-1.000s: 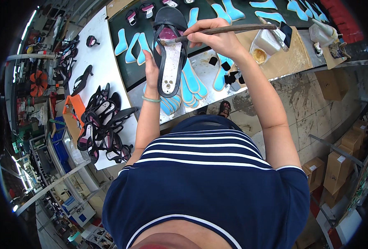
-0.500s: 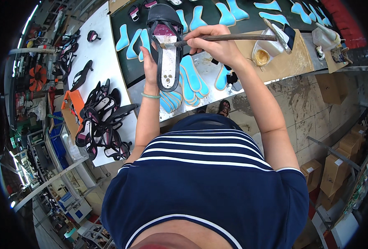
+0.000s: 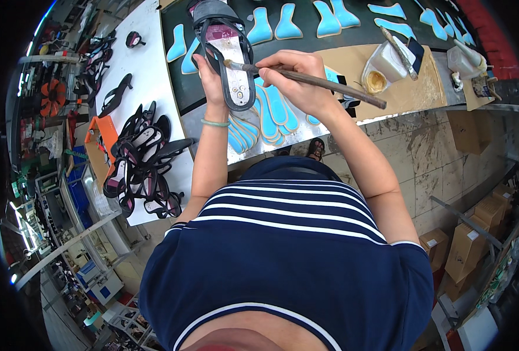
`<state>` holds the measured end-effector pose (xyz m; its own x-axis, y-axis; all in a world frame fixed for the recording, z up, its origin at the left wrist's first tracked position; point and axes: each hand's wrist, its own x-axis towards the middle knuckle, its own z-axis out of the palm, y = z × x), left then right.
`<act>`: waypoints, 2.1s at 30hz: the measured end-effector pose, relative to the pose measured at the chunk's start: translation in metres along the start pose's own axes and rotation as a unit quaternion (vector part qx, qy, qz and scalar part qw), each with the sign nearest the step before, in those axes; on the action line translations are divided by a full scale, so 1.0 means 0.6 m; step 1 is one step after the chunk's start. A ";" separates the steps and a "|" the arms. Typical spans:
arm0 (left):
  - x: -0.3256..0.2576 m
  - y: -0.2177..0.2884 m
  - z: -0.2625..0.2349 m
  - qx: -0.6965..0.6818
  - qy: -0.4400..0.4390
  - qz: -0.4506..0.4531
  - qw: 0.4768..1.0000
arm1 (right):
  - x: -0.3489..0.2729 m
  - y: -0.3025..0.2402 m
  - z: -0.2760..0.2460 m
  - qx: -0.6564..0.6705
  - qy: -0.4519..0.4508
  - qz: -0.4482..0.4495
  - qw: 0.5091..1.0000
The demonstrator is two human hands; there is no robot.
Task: The person applies glue to shoe insoles and shoes using a brush, attaches small black pads to the shoes, and arranges the insoles on a conveyor belt.
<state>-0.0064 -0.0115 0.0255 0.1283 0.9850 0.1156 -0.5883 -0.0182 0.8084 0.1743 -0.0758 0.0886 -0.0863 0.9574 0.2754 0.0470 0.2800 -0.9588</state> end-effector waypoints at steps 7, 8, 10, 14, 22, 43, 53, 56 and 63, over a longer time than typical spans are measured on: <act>0.015 0.003 -0.004 -0.030 0.040 0.026 0.998 | -0.023 -0.011 0.019 -0.063 -0.006 -0.037 0.997; 0.015 0.004 -0.005 -0.035 0.042 0.032 0.998 | -0.026 -0.017 0.021 -0.103 -0.011 -0.059 0.993; 0.018 -0.002 -0.022 -0.036 0.042 0.033 0.998 | -0.032 -0.025 0.027 -0.115 -0.012 -0.084 0.990; 0.018 -0.001 -0.028 -0.039 0.034 0.028 0.998 | -0.041 -0.032 0.024 -0.132 -0.026 -0.102 0.986; 0.012 0.008 -0.017 -0.078 0.032 0.006 0.996 | -0.016 -0.051 -0.015 -0.118 -0.163 -0.084 0.976; 0.003 0.029 0.009 -0.045 -0.124 -0.233 0.964 | 0.153 -0.132 -0.044 -0.040 -0.548 -0.112 0.828; 0.001 0.035 0.042 0.099 -0.185 -0.257 0.943 | 0.170 -0.143 -0.029 -0.084 -0.566 -0.267 0.776; -0.002 0.033 0.042 0.176 -0.227 -0.232 0.929 | 0.166 -0.149 -0.033 -0.068 -0.568 0.047 0.819; 0.003 0.028 0.037 0.162 -0.277 -0.280 0.905 | 0.158 -0.145 -0.045 -0.045 -0.554 0.046 0.830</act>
<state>0.0016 -0.0139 0.0519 0.7675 0.6196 -0.1647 -0.0545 0.3191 0.9462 0.1888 -0.0075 0.2000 -0.9383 0.3369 -0.0783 0.1730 0.2610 -0.9497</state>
